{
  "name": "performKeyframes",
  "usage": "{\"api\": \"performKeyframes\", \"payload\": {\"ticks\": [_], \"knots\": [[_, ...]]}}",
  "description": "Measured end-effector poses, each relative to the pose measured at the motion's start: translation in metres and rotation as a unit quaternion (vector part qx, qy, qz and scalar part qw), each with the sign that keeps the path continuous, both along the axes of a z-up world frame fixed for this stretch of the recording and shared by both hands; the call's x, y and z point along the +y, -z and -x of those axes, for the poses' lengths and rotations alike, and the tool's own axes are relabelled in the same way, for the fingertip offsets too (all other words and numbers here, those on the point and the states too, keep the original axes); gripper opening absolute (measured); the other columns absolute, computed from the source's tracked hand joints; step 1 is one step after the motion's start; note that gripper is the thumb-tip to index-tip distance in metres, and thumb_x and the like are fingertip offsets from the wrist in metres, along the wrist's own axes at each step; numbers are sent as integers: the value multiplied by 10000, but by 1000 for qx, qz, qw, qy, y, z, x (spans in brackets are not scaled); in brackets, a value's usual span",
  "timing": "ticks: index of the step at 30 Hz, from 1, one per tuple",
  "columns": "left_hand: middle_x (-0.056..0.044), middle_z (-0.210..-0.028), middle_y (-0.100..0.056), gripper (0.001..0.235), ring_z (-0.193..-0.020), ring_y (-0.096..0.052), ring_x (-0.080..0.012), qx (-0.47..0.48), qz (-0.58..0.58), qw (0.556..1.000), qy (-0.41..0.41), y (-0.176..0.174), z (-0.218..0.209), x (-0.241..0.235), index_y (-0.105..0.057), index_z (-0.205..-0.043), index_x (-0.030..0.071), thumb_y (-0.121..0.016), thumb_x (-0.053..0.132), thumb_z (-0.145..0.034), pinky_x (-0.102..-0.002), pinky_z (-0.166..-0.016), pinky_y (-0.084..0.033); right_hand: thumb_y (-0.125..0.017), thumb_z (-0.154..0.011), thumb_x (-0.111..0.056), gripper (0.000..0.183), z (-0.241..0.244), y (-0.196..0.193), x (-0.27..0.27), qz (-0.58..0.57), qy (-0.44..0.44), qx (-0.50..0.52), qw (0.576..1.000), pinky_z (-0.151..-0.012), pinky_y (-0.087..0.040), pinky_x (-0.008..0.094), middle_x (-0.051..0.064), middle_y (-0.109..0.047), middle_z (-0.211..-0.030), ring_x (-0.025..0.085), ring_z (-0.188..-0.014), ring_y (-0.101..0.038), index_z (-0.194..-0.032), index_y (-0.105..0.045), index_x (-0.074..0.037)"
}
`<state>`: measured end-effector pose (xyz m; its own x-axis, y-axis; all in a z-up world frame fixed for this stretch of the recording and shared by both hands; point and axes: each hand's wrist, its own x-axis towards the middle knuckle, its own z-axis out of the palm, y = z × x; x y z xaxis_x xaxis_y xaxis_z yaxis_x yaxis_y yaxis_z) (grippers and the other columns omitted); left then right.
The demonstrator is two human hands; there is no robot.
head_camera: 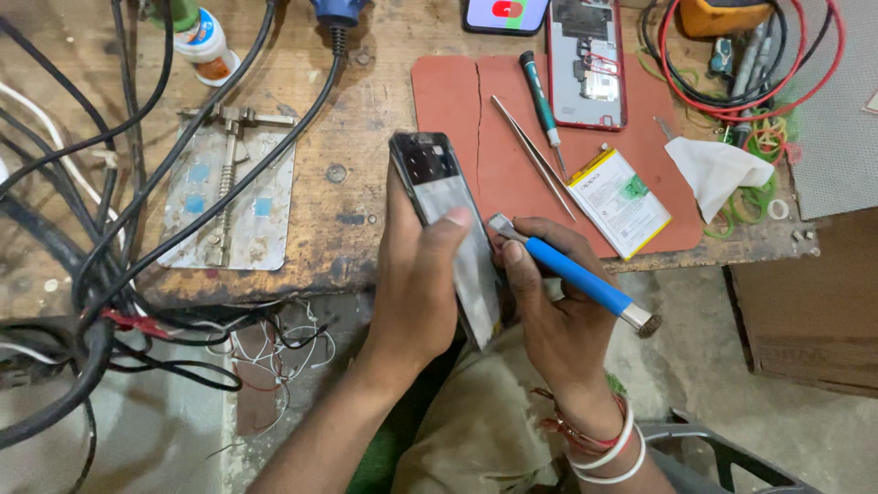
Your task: The person removes the battery from a smartphone, then uses tweezers and a brush to clean the interior frame and edges of the phone chassis. The person handles the phone and tools throughout the clip.
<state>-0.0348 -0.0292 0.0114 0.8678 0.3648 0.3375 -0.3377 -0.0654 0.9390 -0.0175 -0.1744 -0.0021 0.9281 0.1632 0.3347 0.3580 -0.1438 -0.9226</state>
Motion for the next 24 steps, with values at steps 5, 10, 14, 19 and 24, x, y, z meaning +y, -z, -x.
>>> {"api": "performKeyframes", "payload": {"ticks": [5,10,14,19,24], "knots": [[-235,-1349,-572,452,-1288,-548,-365,105,-105,989,-5,-4,8,7,-462,-1407,-24,-476,159,-994,-395,-1141,-420,-693,-1003,-4,224,-3,-6,0,36,-12,-7,999,-894,-585,262,84,-722,-1084,143,-984,-715,-1222,-660,34],[-163,-1212,-674,481,-1104,-662,-274,108,6,994,16,-13,-8,15,-493,-1412,10,-467,124,-945,-370,-987,-500,-657,-969,-6,189,-26,-21,-1,6,-30,21,999,-813,-639,262,-5,-571,-1087,119,-932,-724,-1157,-655,15],[-135,-1052,-698,394,-939,-667,-224,162,42,985,44,-10,-15,21,-559,-1302,23,-469,131,-934,-350,-876,-540,-667,-1011,-8,206,-52,-24,0,-4,-49,101,994,-624,-534,233,53,-696,-923,96,-736,-653,-1211,-645,34],[-136,-1080,-689,384,-980,-657,-222,119,57,990,43,-3,-19,22,-557,-1317,21,-466,127,-959,-349,-930,-539,-654,-991,-25,193,-70,-26,11,47,-58,112,991,-445,-409,215,44,-692,-797,63,-561,-574,-1171,-622,39],[-141,-1160,-686,393,-1079,-677,-240,91,28,995,15,3,-21,21,-532,-1337,25,-473,142,-967,-370,-976,-519,-678,-1015,-49,190,-77,-31,18,118,-50,72,989,-485,-403,204,28,-690,-851,35,-602,-555,-1184,-663,38]]}}
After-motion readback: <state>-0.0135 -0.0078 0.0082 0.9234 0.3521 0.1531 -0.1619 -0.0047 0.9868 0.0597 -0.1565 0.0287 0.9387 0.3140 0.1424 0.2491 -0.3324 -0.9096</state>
